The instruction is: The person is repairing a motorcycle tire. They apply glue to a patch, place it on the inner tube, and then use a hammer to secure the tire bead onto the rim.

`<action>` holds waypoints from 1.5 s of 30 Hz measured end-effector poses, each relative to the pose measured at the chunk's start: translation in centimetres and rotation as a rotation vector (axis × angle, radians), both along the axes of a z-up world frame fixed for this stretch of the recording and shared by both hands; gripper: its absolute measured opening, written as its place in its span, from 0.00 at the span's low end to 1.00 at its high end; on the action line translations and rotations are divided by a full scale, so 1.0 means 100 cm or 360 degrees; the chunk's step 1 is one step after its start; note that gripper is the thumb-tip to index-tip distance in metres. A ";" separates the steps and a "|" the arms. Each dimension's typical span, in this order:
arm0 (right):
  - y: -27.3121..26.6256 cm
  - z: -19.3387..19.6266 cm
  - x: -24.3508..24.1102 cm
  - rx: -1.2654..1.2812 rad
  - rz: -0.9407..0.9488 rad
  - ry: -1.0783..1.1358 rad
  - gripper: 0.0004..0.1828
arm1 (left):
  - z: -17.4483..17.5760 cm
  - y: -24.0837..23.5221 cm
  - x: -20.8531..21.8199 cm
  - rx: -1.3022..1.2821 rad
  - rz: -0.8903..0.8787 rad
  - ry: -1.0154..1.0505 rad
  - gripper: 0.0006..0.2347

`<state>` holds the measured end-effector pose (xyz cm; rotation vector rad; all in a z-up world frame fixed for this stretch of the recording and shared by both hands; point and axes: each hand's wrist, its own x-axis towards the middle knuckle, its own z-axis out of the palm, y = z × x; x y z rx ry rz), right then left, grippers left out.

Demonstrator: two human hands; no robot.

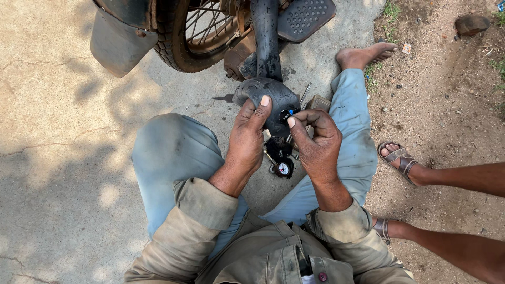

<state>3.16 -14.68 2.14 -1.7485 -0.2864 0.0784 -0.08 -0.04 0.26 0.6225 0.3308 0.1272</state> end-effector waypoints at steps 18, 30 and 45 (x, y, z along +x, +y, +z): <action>0.004 -0.012 -0.001 0.0024 0.0051 -0.0022 0.02 | -0.007 -0.006 0.003 0.0733 0.0114 -0.0048 0.15; 0.005 -0.011 -0.006 -0.0041 0.0050 -0.0096 0.03 | -0.010 -0.001 0.000 0.0808 0.0102 0.0105 0.11; 0.011 -0.009 -0.003 -0.0160 -0.0041 -0.0206 0.03 | -0.012 -0.001 0.005 0.0789 0.0036 0.0108 0.15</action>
